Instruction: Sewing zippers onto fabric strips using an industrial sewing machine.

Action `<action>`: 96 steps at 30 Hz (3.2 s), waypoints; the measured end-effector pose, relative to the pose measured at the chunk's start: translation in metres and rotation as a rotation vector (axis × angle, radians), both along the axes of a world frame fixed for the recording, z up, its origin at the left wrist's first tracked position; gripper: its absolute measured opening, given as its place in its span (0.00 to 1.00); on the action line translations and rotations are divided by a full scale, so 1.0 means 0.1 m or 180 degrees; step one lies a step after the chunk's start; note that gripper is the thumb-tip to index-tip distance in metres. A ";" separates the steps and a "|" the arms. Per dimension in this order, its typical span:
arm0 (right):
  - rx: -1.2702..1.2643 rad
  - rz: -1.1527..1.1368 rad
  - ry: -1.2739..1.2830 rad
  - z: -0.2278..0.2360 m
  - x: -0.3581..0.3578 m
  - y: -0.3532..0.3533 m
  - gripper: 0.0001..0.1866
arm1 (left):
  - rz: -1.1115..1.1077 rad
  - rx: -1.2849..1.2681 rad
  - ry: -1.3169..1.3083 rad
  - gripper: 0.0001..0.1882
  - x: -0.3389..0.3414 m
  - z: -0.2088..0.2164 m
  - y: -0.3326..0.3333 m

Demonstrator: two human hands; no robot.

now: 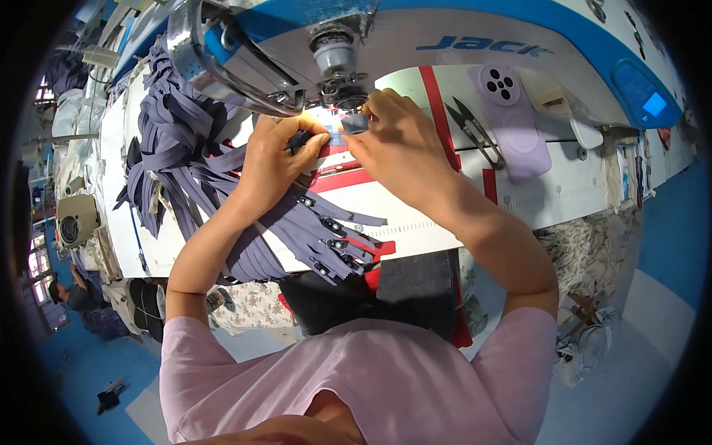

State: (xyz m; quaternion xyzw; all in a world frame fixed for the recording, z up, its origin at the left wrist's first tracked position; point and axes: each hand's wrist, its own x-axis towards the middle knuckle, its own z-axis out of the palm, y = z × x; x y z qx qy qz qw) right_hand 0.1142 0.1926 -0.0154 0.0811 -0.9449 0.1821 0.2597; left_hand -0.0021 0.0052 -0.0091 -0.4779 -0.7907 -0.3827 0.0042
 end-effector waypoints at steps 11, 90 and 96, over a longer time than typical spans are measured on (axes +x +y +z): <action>0.0316 0.0028 0.0131 -0.06 -0.02 -0.01 0.05 | 0.0058 0.0015 -0.0009 0.08 -0.19 -0.08 0.04; 0.1164 -0.0254 0.0335 -0.04 -0.11 -0.05 0.06 | -0.0031 -0.0441 0.0221 0.17 -0.34 -0.12 0.11; 0.1210 -0.0274 0.0416 -0.03 -0.13 -0.06 0.06 | -0.0059 -0.0591 0.0365 0.17 -0.37 -0.14 0.10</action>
